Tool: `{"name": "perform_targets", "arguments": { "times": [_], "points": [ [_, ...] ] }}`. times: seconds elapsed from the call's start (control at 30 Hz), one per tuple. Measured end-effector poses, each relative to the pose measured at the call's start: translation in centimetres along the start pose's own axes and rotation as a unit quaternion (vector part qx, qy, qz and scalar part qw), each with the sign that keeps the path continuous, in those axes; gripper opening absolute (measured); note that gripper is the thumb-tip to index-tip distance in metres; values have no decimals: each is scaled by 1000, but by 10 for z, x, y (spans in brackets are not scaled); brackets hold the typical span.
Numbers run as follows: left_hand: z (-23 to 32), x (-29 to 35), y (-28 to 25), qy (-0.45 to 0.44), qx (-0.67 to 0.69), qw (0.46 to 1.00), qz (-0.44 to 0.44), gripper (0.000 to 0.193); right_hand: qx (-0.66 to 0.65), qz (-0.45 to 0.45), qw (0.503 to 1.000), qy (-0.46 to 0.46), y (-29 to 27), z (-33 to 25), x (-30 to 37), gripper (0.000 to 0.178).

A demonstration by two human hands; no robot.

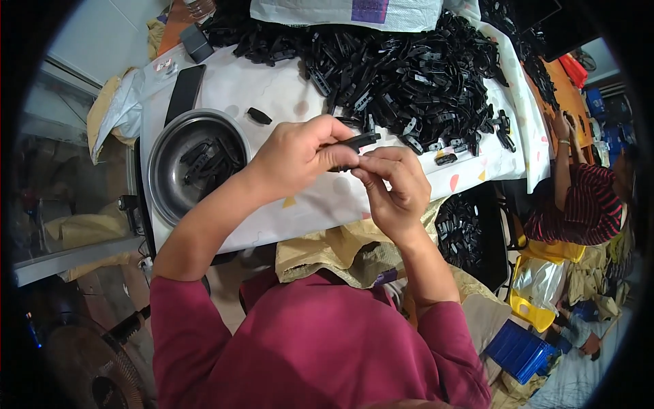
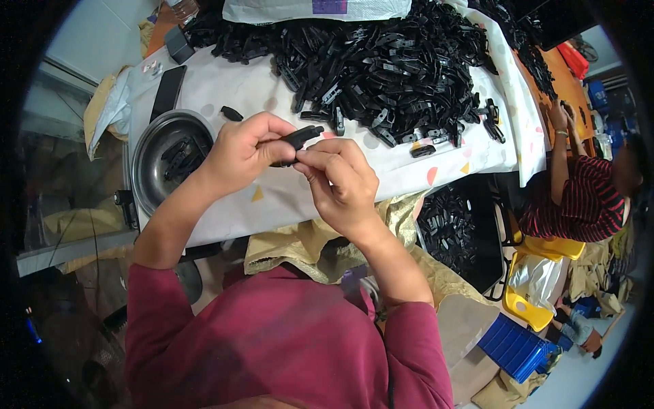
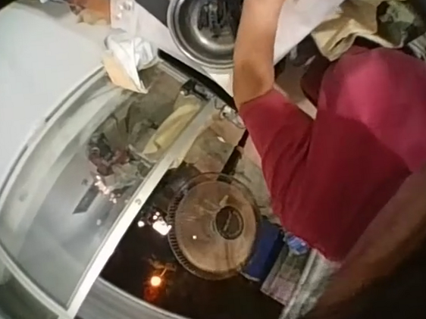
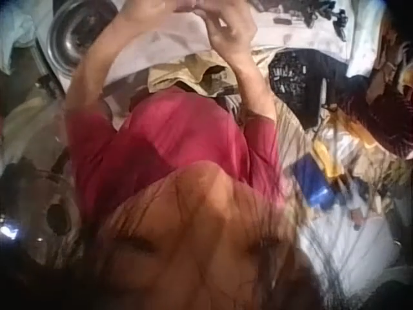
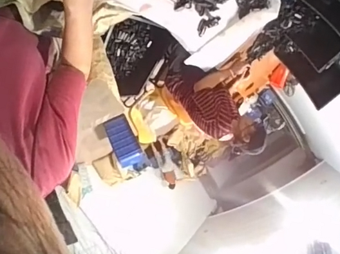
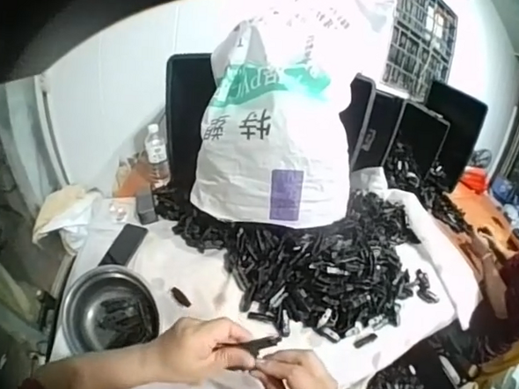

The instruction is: Assembling or inspecting black plastic components at a manufacturing workbench.

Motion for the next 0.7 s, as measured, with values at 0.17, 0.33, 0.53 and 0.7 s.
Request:
{"name": "perform_targets", "arguments": {
  "times": [0.17, 0.33, 0.53, 0.7],
  "points": [
    [19, 7, 0, 183, -157, 970, -14, 53, 9, -12, 1000, -27, -3, -4, 1, 24],
    [18, 10, 4, 238, -196, 950, 50, 47, 20, -5, 999, -34, -4, 2, 3, 25],
    [-13, 15, 5, 75, -103, 992, 2, 38, 28, -35, 992, 115, 8, 14, 4, 31],
    [-41, -2, 11, -32, -147, 982, -110, 34, 112, -178, 970, 121, 23, 55, 19, 34]
  ]
}}
Point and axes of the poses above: each hand's wrist, its own x-axis away from the middle knuckle, its own y-axis out of the palm, z = x × y, the point moved 5 cm from there along -x, towards the middle knuckle, and after that the axes turned 5 degrees about z, right-handed, at the moved point
